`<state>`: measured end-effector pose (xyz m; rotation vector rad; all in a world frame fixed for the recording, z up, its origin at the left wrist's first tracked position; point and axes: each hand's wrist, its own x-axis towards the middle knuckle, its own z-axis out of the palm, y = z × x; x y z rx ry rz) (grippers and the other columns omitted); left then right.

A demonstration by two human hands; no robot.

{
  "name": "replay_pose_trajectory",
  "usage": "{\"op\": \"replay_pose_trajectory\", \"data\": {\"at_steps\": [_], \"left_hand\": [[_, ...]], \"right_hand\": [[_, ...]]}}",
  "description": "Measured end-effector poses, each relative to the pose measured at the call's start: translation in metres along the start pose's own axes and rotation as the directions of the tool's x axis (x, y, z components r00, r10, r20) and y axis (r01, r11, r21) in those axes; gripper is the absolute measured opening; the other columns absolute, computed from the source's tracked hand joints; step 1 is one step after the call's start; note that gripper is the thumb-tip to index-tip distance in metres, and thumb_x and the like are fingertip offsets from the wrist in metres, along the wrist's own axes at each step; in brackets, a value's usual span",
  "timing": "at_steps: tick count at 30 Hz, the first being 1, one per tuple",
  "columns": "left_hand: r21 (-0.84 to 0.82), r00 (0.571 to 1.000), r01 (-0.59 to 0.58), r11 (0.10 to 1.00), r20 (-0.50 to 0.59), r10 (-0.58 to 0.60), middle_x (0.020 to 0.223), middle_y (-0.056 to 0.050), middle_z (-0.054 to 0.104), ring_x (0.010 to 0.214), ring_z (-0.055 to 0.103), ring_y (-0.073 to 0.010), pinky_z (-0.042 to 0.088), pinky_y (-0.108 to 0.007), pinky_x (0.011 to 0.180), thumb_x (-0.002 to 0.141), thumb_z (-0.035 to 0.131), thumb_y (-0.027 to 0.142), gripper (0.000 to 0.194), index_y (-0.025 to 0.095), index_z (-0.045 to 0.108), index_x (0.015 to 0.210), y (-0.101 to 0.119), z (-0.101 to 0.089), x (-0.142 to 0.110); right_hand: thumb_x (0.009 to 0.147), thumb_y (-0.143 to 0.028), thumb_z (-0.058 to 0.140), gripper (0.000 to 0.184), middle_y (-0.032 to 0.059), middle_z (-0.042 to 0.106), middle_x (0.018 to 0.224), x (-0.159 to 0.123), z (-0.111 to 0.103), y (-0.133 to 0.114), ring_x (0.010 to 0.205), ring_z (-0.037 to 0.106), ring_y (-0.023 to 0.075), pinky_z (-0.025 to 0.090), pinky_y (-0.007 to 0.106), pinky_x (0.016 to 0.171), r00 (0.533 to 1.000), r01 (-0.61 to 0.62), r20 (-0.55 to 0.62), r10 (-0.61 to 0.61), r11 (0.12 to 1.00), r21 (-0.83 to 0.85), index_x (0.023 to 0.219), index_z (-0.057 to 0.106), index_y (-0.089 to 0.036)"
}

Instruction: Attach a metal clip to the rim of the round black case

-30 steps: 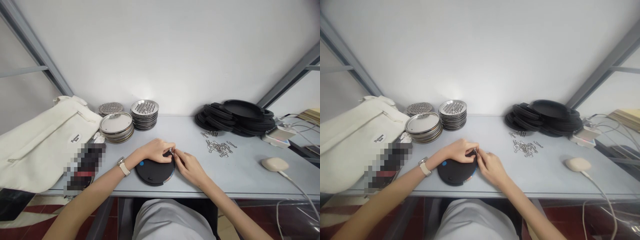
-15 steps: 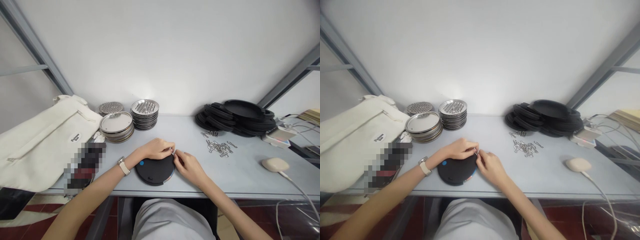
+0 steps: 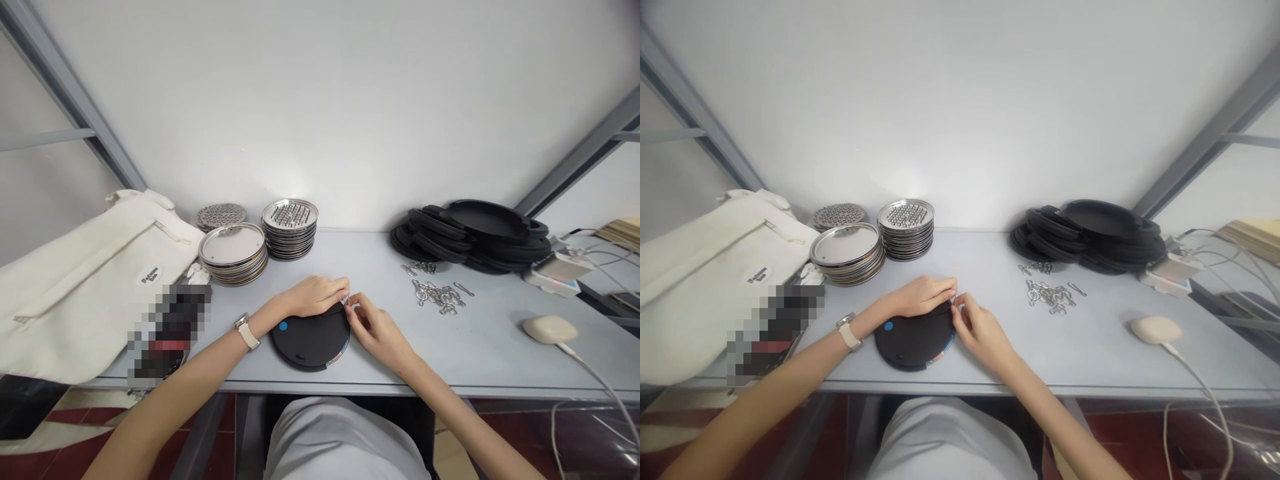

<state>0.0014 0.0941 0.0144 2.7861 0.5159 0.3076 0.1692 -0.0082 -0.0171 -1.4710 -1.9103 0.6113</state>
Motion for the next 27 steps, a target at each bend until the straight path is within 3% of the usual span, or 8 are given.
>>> {"op": "replay_pose_trajectory", "data": {"at_steps": [5, 11, 17, 22, 27], "left_hand": [[0.090, 1.000, -0.005, 0.996, 0.003, 0.005, 0.064, 0.001, 0.056, 0.053, 0.050, -0.0153, 0.027, -0.027, 0.053, 0.099, 0.028, 0.028, 0.021, 0.019, 0.045, 0.090, 0.002, 0.001, 0.000], [0.238, 0.998, -0.054, 0.970, -0.004, 0.057, 0.071, -0.001, 0.062, 0.058, 0.056, -0.0167, 0.028, -0.029, 0.054, 0.098, 0.030, 0.029, 0.021, 0.019, 0.045, 0.088, 0.005, 0.001, 0.000], [0.223, 0.996, -0.059, 0.973, -0.057, 0.073, 0.080, -0.002, 0.065, 0.067, 0.060, -0.0190, 0.033, -0.028, 0.057, 0.089, 0.046, 0.037, 0.018, 0.019, 0.044, 0.093, 0.010, 0.000, -0.003], [0.220, 0.997, -0.073, 0.973, -0.019, 0.079, 0.075, -0.002, 0.065, 0.063, 0.059, -0.0195, 0.032, -0.029, 0.053, 0.078, 0.055, 0.033, 0.020, 0.020, 0.045, 0.089, 0.009, 0.000, -0.004], [0.179, 0.996, -0.076, 0.981, -0.025, 0.082, 0.073, 0.000, 0.063, 0.061, 0.056, -0.0166, 0.032, -0.027, 0.053, 0.076, 0.056, 0.031, 0.018, 0.020, 0.047, 0.086, 0.005, 0.000, -0.003]], "right_hand": [[0.096, -0.033, 0.031, 0.021, -0.0063, 0.039, 0.057, 0.001, -0.001, 0.000, 0.049, 0.040, 0.0122, 0.030, 0.023, 0.051, 1.000, -0.007, 0.018, 0.006, 1.000, 0.028, 0.078, 0.036, -0.023], [0.097, -0.029, 0.027, 0.022, -0.0024, 0.049, 0.062, 0.005, 0.002, 0.002, 0.053, 0.047, 0.0147, 0.033, 0.025, 0.055, 0.999, 0.007, 0.035, -0.004, 0.995, -0.095, 0.083, 0.043, -0.022], [0.095, -0.025, 0.031, 0.023, 0.0028, 0.065, 0.075, 0.011, 0.003, 0.002, 0.061, 0.059, 0.0173, 0.035, 0.025, 0.058, 0.998, -0.015, 0.050, 0.024, 0.986, -0.166, 0.099, 0.053, -0.021], [0.095, -0.025, 0.029, 0.026, 0.0021, 0.065, 0.072, 0.010, 0.001, 0.003, 0.060, 0.059, 0.0173, 0.036, 0.025, 0.059, 0.997, -0.012, 0.070, 0.025, 0.982, -0.188, 0.096, 0.054, -0.021], [0.096, -0.026, 0.028, 0.025, 0.0019, 0.062, 0.071, 0.008, -0.001, 0.004, 0.059, 0.056, 0.0164, 0.037, 0.025, 0.060, 0.995, 0.021, 0.101, -0.003, 0.983, -0.183, 0.088, 0.051, -0.021]]}}
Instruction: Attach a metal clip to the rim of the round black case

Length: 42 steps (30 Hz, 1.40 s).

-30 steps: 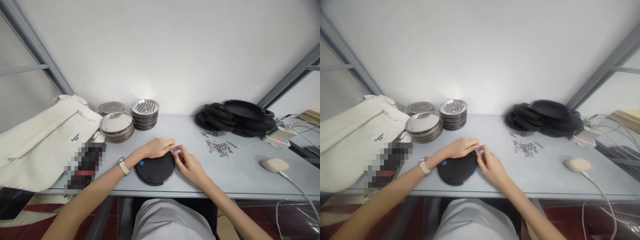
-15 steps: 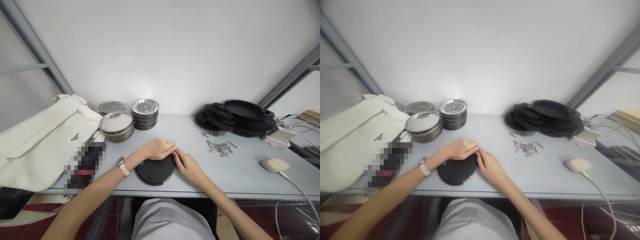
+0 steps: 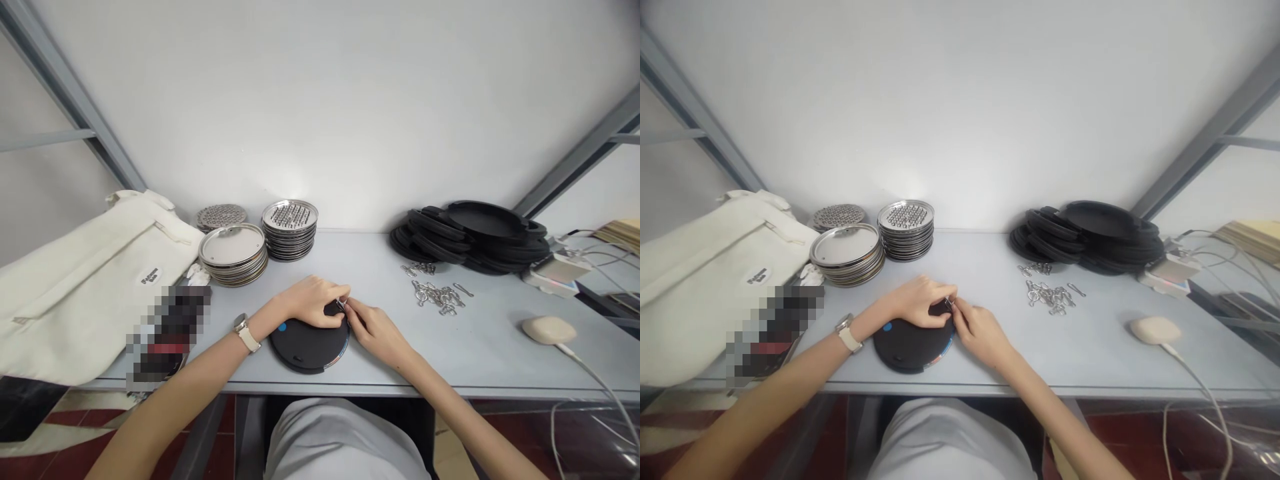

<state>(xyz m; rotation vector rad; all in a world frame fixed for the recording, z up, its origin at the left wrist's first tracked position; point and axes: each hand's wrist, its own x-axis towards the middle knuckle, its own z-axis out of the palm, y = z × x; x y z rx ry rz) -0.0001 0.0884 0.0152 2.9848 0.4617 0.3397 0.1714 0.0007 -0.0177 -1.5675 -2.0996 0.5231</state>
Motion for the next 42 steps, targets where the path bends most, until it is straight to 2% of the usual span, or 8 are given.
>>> {"op": "replay_pose_trajectory", "data": {"at_steps": [7, 9, 13, 20, 30, 42], "left_hand": [[-0.055, 0.999, -0.038, 0.998, -0.007, 0.038, 0.066, 0.002, 0.058, 0.058, 0.052, -0.0131, 0.031, -0.026, 0.054, 0.078, 0.054, 0.027, 0.010, 0.020, 0.047, 0.078, -0.0022, 0.0010, 0.0011], [-0.065, 1.000, -0.030, 0.997, -0.004, 0.029, 0.068, 0.002, 0.059, 0.057, 0.052, -0.0130, 0.032, -0.025, 0.054, 0.078, 0.054, 0.027, 0.010, 0.020, 0.049, 0.083, -0.0019, 0.0009, 0.0009], [-0.063, 1.000, 0.008, 0.998, 0.006, -0.007, 0.069, 0.003, 0.060, 0.055, 0.052, -0.0136, 0.032, -0.025, 0.051, 0.075, 0.058, 0.032, 0.029, 0.021, 0.049, 0.101, -0.0013, 0.0007, -0.0007], [-0.053, 1.000, -0.012, 0.999, 0.011, 0.012, 0.061, 0.003, 0.055, 0.053, 0.048, -0.0127, 0.030, -0.024, 0.051, 0.076, 0.056, 0.030, 0.015, 0.021, 0.050, 0.087, -0.0037, 0.0036, -0.0009], [-0.098, 0.999, 0.051, 0.994, -0.006, -0.052, 0.059, 0.005, 0.053, 0.050, 0.047, -0.0111, 0.030, -0.022, 0.051, 0.076, 0.055, 0.030, 0.016, 0.020, 0.050, 0.088, -0.0030, 0.0049, 0.0021], [-0.131, 0.998, 0.045, 0.990, -0.039, -0.050, 0.058, 0.006, 0.051, 0.050, 0.045, -0.0092, 0.029, -0.020, 0.050, 0.073, 0.058, 0.028, 0.016, 0.019, 0.050, 0.084, -0.0046, 0.0057, 0.0029]], "right_hand": [[0.096, -0.025, 0.030, 0.027, 0.0016, 0.059, 0.066, -0.0015, 0.0003, 0.0008, 0.057, 0.054, 0.0155, 0.036, 0.024, 0.058, 1.000, 0.026, -0.003, -0.026, 0.999, -0.029, 0.079, 0.050, -0.021], [0.095, -0.025, 0.031, 0.026, 0.0016, 0.059, 0.065, -0.0018, 0.0008, 0.0011, 0.057, 0.053, 0.0156, 0.035, 0.025, 0.057, 1.000, 0.028, -0.008, -0.029, 0.998, -0.048, 0.080, 0.051, -0.020], [0.095, -0.025, 0.031, 0.026, 0.0024, 0.060, 0.066, -0.0019, 0.0022, 0.0004, 0.058, 0.054, 0.0161, 0.034, 0.025, 0.057, 1.000, 0.019, -0.023, -0.020, 0.997, -0.069, 0.080, 0.052, -0.020], [0.096, -0.027, 0.029, 0.030, 0.0015, 0.058, 0.063, -0.0021, 0.0041, -0.0009, 0.057, 0.052, 0.0157, 0.033, 0.025, 0.057, 1.000, -0.006, -0.023, 0.005, 0.998, -0.057, 0.073, 0.047, -0.021], [0.096, -0.028, 0.031, 0.029, 0.0013, 0.059, 0.063, -0.0022, 0.0044, -0.0007, 0.056, 0.053, 0.0157, 0.032, 0.025, 0.056, 0.999, -0.013, -0.046, 0.010, 0.997, -0.071, 0.072, 0.047, -0.021], [0.096, -0.029, 0.031, 0.031, 0.0008, 0.057, 0.060, -0.0031, 0.0062, 0.0015, 0.055, 0.053, 0.0153, 0.029, 0.025, 0.056, 0.996, -0.046, -0.080, 0.037, 0.992, -0.114, 0.072, 0.048, -0.021]]}}
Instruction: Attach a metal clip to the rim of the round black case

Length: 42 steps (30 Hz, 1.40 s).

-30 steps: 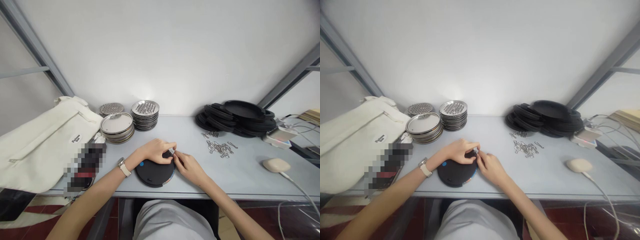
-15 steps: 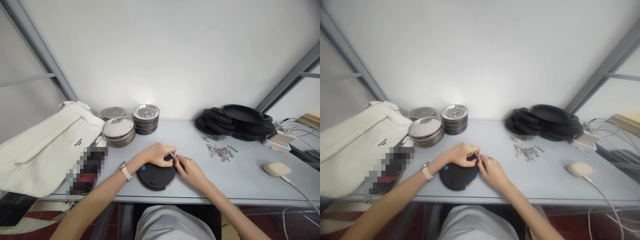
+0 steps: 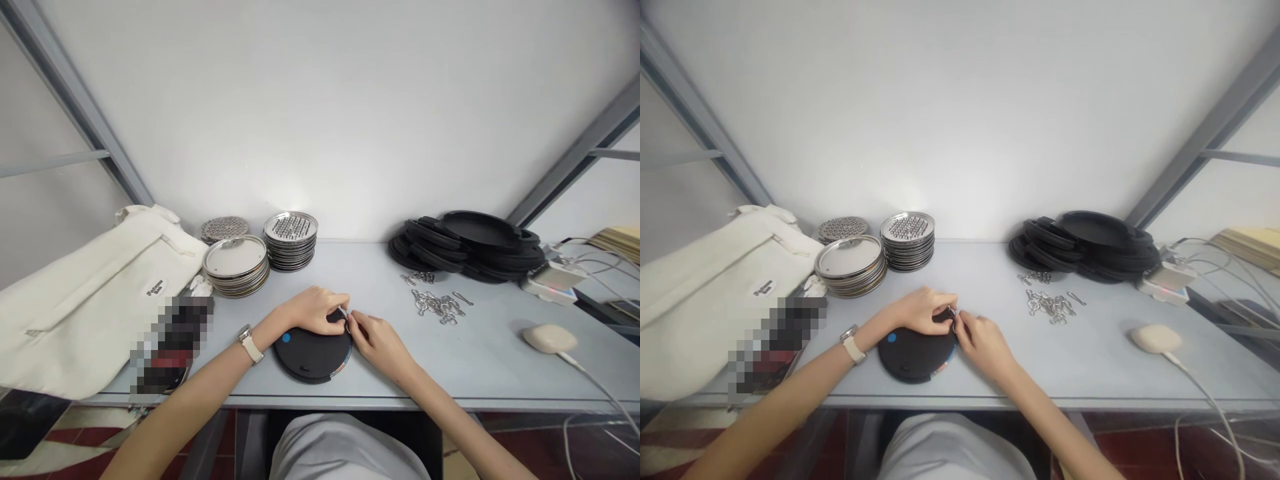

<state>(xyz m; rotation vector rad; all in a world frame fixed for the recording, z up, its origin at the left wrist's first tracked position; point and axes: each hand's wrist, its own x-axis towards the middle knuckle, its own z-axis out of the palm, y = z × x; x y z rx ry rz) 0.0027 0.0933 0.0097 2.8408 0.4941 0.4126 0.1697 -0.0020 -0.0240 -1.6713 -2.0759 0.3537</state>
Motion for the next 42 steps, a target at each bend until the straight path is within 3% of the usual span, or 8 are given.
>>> {"op": "replay_pose_trajectory", "data": {"at_steps": [28, 42], "left_hand": [[-0.124, 0.999, 0.040, 0.992, 0.000, -0.040, 0.054, 0.008, 0.045, 0.047, 0.037, -0.0076, 0.026, -0.020, 0.049, 0.069, 0.061, 0.024, 0.017, 0.019, 0.052, 0.082, -0.0036, 0.0040, 0.0007], [-0.086, 0.999, 0.013, 0.996, -0.027, -0.016, 0.055, 0.008, 0.043, 0.047, 0.036, -0.0076, 0.027, -0.021, 0.050, 0.069, 0.059, 0.024, 0.014, 0.019, 0.048, 0.077, -0.0042, 0.0067, 0.0011]], "right_hand": [[0.096, -0.029, 0.030, 0.030, 0.0016, 0.059, 0.062, 0.0005, 0.0010, 0.0011, 0.058, 0.055, 0.0166, 0.029, 0.025, 0.056, 1.000, -0.001, -0.001, 0.001, 1.000, -0.029, 0.074, 0.049, -0.021], [0.095, -0.033, 0.031, 0.031, -0.0012, 0.051, 0.055, 0.0021, -0.0019, -0.0004, 0.049, 0.045, 0.0135, 0.028, 0.023, 0.051, 0.996, -0.072, -0.053, 0.079, 0.991, 0.111, 0.068, 0.042, -0.021]]}}
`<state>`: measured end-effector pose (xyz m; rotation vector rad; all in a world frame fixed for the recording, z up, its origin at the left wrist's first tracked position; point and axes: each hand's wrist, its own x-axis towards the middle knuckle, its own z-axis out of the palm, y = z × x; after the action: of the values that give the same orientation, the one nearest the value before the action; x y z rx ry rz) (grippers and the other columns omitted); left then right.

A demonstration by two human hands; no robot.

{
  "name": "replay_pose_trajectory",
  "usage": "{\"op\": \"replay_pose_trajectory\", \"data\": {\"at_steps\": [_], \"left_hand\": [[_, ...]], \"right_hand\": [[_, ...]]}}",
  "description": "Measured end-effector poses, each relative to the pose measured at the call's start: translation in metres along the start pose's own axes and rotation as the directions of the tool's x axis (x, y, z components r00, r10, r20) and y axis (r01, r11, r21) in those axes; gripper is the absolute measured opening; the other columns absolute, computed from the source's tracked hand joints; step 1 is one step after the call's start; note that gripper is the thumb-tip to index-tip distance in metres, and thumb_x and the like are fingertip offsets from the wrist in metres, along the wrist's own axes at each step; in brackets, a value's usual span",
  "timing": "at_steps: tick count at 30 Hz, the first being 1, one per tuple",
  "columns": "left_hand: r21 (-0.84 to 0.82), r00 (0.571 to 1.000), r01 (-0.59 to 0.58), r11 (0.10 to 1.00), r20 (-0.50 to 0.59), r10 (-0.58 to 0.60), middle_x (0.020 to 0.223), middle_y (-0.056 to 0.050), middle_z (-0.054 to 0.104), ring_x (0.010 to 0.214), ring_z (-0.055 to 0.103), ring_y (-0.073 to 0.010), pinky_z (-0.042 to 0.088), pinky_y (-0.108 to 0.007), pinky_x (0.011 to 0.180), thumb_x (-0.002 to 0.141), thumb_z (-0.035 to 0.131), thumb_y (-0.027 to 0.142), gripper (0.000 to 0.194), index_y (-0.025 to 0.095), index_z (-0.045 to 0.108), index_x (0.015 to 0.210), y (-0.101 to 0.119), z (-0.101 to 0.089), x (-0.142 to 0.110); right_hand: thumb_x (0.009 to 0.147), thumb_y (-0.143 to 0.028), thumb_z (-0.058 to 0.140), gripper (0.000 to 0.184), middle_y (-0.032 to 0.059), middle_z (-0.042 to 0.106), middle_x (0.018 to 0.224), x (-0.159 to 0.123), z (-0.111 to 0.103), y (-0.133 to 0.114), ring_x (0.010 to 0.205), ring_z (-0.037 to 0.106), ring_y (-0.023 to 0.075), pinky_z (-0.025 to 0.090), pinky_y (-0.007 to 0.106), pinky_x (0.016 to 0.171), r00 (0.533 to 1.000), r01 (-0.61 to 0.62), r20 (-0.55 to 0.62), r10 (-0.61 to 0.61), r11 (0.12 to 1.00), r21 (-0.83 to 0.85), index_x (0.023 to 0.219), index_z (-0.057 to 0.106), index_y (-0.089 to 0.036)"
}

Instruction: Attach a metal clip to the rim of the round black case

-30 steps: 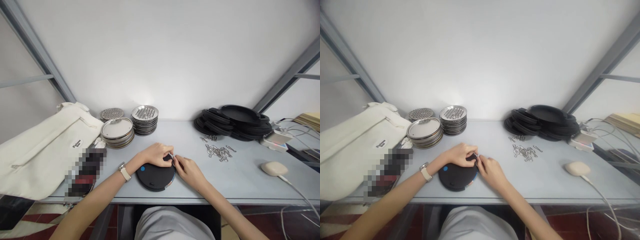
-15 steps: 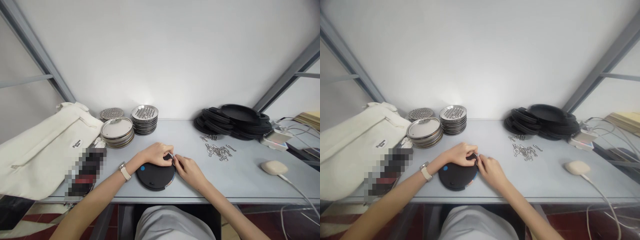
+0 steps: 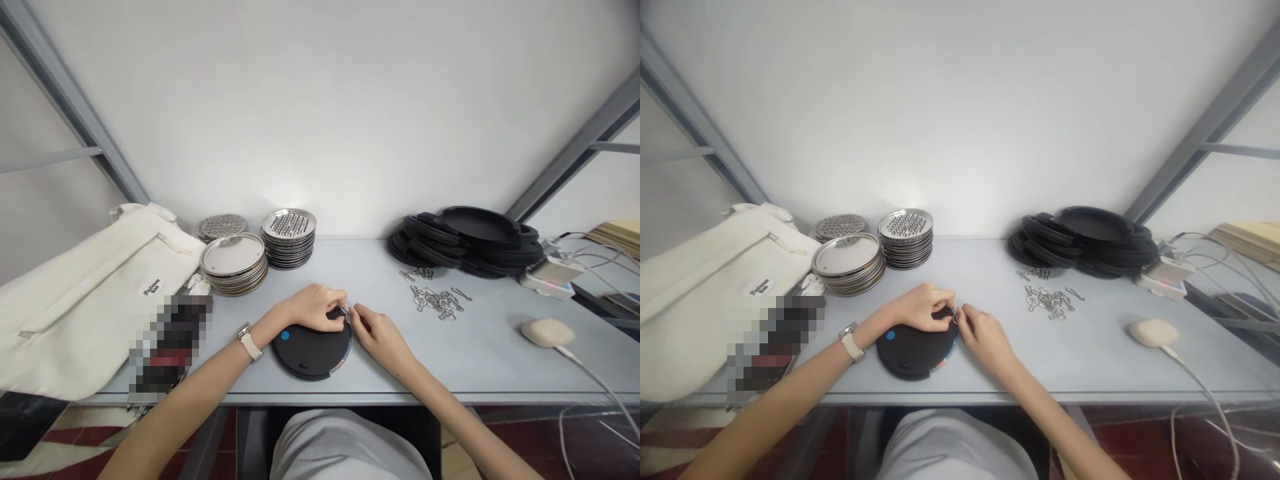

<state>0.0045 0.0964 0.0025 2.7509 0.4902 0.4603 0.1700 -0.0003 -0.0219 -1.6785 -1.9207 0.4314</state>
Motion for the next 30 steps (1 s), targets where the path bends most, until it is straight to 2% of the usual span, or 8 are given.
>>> {"op": "replay_pose_trajectory", "data": {"at_steps": [13, 23, 30], "left_hand": [[0.009, 0.999, 0.004, 1.000, 0.032, -0.005, 0.055, 0.008, 0.044, 0.047, 0.037, -0.0085, 0.026, -0.022, 0.049, 0.070, 0.058, 0.025, 0.014, 0.020, 0.049, 0.079, 0.0021, -0.0024, 0.0000], [0.000, 1.000, -0.008, 1.000, 0.024, 0.008, 0.055, 0.009, 0.042, 0.046, 0.036, -0.0076, 0.025, -0.021, 0.048, 0.070, 0.058, 0.025, 0.015, 0.020, 0.047, 0.079, 0.0024, -0.0026, 0.0001], [-0.026, 0.999, 0.004, 1.000, 0.043, -0.003, 0.054, 0.009, 0.041, 0.046, 0.037, -0.0073, 0.026, -0.021, 0.049, 0.071, 0.058, 0.024, 0.014, 0.020, 0.048, 0.079, 0.0019, -0.0022, -0.0001]], "right_hand": [[0.095, -0.031, 0.033, 0.030, -0.0028, 0.047, 0.056, -0.0005, -0.0028, 0.0024, 0.051, 0.041, 0.0125, 0.029, 0.023, 0.051, 0.996, 0.067, 0.050, -0.069, 0.997, 0.039, 0.068, 0.042, -0.021], [0.095, -0.032, 0.033, 0.030, -0.0015, 0.052, 0.058, -0.0022, -0.0024, 0.0038, 0.052, 0.044, 0.0130, 0.031, 0.023, 0.052, 0.994, 0.096, 0.049, -0.096, 0.995, 0.007, 0.070, 0.045, -0.021], [0.094, -0.032, 0.034, 0.029, -0.0023, 0.049, 0.056, -0.0026, -0.0017, 0.0038, 0.050, 0.042, 0.0122, 0.029, 0.023, 0.050, 0.996, 0.089, 0.023, -0.090, 0.996, 0.021, 0.069, 0.044, -0.021]]}}
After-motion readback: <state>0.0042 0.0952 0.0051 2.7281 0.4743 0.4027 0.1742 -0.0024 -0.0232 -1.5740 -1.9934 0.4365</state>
